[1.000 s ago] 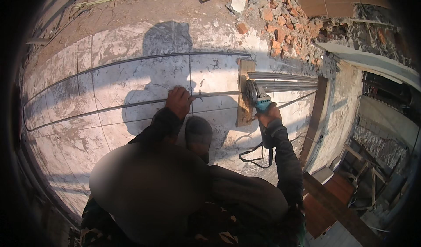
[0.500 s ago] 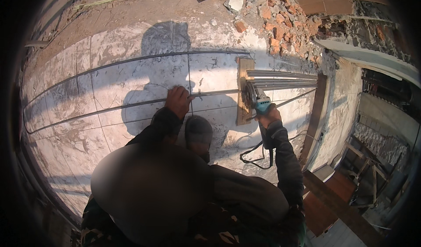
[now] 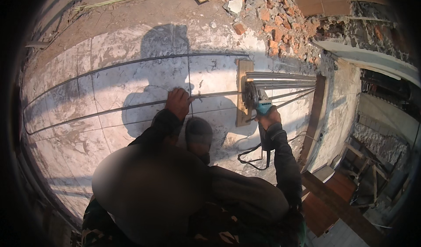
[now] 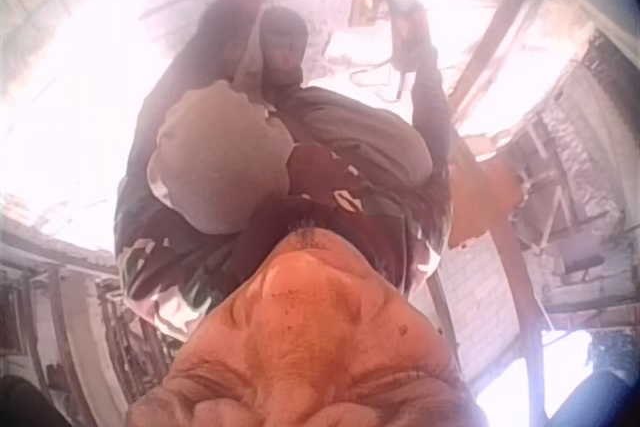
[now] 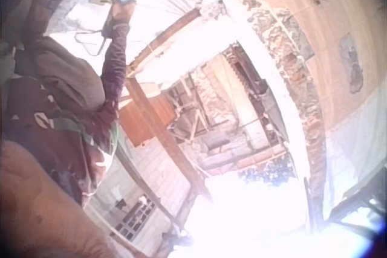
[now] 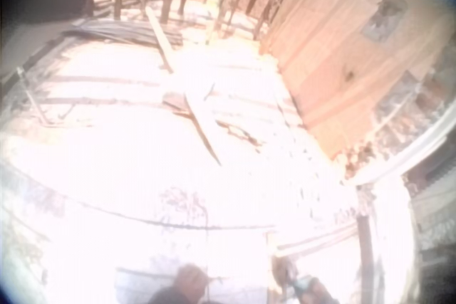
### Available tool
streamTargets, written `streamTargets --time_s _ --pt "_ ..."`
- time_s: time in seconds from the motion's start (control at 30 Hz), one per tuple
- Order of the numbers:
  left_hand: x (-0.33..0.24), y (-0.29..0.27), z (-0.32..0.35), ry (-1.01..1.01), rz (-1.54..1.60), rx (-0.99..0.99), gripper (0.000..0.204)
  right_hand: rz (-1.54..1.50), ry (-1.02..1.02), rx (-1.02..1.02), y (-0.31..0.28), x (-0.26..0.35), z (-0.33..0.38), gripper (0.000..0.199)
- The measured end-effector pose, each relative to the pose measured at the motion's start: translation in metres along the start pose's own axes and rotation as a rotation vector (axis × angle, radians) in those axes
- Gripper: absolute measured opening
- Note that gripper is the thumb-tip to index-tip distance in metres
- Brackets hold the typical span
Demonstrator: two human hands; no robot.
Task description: The person uses an angle grinder to cut through a bundle of metal rods supported by a wooden block on a tiled floor.
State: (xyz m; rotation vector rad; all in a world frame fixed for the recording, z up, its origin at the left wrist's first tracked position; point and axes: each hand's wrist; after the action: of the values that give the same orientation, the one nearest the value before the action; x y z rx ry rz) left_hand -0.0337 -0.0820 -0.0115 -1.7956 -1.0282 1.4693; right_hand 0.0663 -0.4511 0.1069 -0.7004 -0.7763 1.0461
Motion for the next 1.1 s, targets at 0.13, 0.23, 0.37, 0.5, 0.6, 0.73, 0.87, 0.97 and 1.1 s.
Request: streamTargets --time_s 0.13,0.23,0.37,0.5,0.6,0.73,0.87,0.97,1.1 --pt "-0.001 0.001 -0.001 0.004 0.002 -0.009 0.021 -0.504 -0.051 -0.017 -0.009 -0.029 -0.004 0.07" --pt "-0.001 0.0 -0.001 0.007 0.01 -0.007 0.02 -0.609 0.0 -0.121 -0.012 -0.025 0.0 0.068" --pt "0.0 -0.001 0.0 0.02 0.019 -0.007 0.02 -0.86 0.094 -0.088 -0.007 -0.019 0.007 0.061" --pt "0.002 -0.003 -0.001 0.017 0.011 0.002 0.02 -1.033 0.163 -0.087 0.003 -0.023 0.018 0.052" --pt "0.003 -0.005 -0.002 0.009 0.009 0.063 0.022 -1.204 0.196 -0.004 0.012 -0.04 0.025 0.037" --pt "0.001 -0.005 -0.005 0.007 0.03 0.122 0.022 -1.517 0.384 -0.045 0.017 -0.052 0.048 0.031" --pt "0.003 -0.008 -0.009 0.05 0.125 0.111 0.021 -1.706 0.39 -0.078 0.014 -0.081 0.053 0.035" --pt "0.004 -0.006 -0.012 0.082 0.144 0.123 0.022 -1.701 0.396 -0.131 0.022 -0.124 0.042 0.041" --pt "0.01 -0.012 -0.011 0.115 0.127 0.143 0.021 -1.772 0.388 -0.166 0.034 -0.152 0.026 0.041"
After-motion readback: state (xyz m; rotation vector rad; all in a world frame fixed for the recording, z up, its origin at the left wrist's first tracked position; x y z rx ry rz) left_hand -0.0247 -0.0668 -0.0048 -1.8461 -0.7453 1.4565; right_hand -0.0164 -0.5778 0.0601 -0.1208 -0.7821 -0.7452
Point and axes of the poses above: each hand's wrist, its own z-axis away from the middle knuckle, its own y-axis out of the palm, x = y × z, and after that the axes turned 10 degrees about -z, right-handed
